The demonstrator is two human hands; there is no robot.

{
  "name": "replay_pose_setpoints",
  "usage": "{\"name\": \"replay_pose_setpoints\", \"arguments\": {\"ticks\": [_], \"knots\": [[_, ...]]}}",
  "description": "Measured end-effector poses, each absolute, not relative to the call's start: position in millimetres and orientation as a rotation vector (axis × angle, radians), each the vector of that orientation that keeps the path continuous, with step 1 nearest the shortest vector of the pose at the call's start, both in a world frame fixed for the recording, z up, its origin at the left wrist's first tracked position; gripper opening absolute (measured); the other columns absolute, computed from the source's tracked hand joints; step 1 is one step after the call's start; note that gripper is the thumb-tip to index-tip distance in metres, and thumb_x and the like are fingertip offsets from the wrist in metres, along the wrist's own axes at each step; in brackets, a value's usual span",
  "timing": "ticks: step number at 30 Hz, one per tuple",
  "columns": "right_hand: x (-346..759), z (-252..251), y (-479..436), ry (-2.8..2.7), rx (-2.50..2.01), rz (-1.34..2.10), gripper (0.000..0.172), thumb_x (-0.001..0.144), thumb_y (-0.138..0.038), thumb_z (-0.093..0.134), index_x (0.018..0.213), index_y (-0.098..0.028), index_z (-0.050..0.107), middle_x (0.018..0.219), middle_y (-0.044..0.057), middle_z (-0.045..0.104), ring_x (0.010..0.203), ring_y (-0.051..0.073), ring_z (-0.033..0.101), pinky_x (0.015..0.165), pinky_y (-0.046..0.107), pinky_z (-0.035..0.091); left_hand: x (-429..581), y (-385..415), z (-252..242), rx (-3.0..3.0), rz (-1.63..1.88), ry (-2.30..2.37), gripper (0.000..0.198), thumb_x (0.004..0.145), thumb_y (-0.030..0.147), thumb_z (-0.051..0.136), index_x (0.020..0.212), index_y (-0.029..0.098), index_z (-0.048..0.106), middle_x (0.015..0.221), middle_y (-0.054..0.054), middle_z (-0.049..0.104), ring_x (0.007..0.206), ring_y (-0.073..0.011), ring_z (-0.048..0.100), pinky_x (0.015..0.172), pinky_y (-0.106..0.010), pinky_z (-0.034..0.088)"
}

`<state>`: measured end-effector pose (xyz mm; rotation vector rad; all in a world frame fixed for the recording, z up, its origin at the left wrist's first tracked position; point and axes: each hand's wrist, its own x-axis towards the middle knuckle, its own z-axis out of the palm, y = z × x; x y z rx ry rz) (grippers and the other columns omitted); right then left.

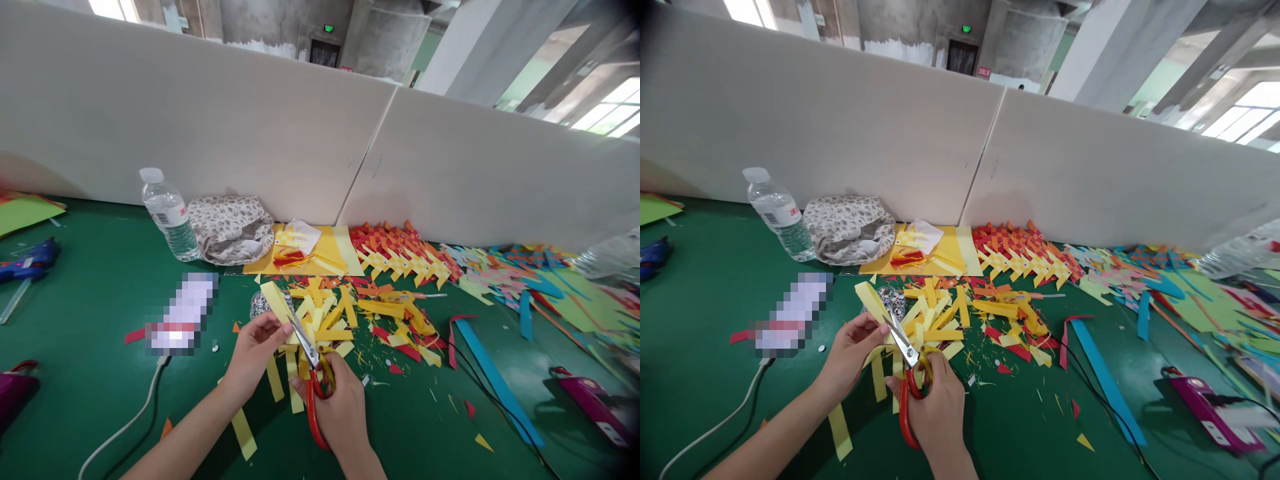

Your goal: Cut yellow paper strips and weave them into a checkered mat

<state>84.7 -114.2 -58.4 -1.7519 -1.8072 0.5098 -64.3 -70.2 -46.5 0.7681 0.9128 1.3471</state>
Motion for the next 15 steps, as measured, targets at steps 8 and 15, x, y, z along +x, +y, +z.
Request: {"name": "replay_pose_setpoints", "arguments": {"ticks": [8,15], "knots": [[84.0,-59.0,-113.5,-1.794,-1.734,0.539,0.025,0.064,-0.032,0.063,0.074,-0.021,0.043,0.064,-0.001,0.054,0.053,0.015,0.05,0.049,0.023,0.038,-63.3,-70.1,-47.0,0.791,1.326,0.922,0.011,0.066,0.023,0.07,0.067,0.015,0.062,0.064,0.003,0.059,0.063,-0.0079,0.054,0.06,-0.016,0.044],[85.0,-60.6,-114.1,-1.794,-1.715,0.544,0.024,0.064,-0.031,0.063,0.069,-0.021,0.042,0.061,-0.002,0.052,0.05,0.014,0.048,0.046,0.022,0.037,-63.8,-68.8,-48.0,0.796,1.299,0.903,0.01,0.067,0.024,0.069,0.069,0.016,0.062,0.065,0.004,0.059,0.064,-0.008,0.054,0.062,-0.017,0.043]]}}
